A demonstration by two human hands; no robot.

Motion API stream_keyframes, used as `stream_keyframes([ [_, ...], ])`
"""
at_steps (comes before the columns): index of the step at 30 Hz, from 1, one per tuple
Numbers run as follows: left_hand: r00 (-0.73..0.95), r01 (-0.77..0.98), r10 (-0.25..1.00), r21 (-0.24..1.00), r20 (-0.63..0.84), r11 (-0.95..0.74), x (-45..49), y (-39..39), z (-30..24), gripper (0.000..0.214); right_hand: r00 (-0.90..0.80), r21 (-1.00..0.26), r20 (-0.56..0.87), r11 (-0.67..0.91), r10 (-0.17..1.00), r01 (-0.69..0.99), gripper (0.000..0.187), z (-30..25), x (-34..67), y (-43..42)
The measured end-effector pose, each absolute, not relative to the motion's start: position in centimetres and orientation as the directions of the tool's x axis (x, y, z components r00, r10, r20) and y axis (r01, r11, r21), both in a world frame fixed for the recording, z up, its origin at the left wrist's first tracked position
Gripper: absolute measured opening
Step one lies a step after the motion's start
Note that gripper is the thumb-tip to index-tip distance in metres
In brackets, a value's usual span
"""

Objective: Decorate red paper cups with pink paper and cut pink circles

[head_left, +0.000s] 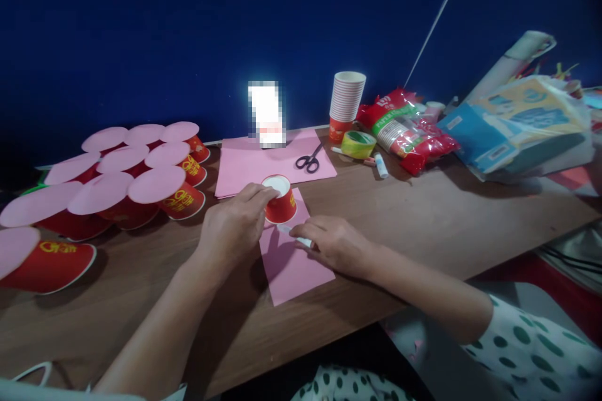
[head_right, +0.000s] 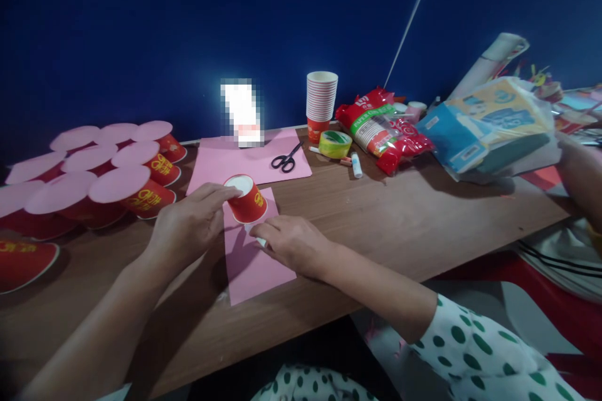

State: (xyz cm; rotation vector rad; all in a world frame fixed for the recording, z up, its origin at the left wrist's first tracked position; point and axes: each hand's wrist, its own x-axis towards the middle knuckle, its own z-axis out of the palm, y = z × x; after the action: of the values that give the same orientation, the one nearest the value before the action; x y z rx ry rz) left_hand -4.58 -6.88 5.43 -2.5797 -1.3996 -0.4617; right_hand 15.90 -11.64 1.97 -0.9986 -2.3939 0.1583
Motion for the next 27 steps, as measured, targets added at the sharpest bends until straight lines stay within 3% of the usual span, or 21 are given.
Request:
stream_keyframes([
  [4,0.513,0.836,0.786,0.006,0.345,-0.548,-4.6,-6.8,5.4,0.039,-0.479,-0.549,0.347,0.588,0.807,0.593,0.019,2.2,17.1,-11.2],
  [8,0.509,0.838,0.791,0.013,0.341,-0.545,-4.6,-6.9,5.5,0.039,-0.399,-0.688,0.302,0.488,0.866,0.537,0.018,2.5,18.1,-10.5],
  [16,0.509,0.839,0.788,0.005,0.345,-0.544,-4.4,-7.0,5.8,0.038,-0.262,-0.851,0.185,0.288,0.947,0.439,0.017,2.6,19.4,-8.9],
  [27,0.510,0.836,0.782,0.009,0.357,-0.549,-4.3,-7.0,5.8,0.038,-0.107,-0.929,0.149,0.176,0.983,0.325,0.021,1.6,20.6,-7.1],
])
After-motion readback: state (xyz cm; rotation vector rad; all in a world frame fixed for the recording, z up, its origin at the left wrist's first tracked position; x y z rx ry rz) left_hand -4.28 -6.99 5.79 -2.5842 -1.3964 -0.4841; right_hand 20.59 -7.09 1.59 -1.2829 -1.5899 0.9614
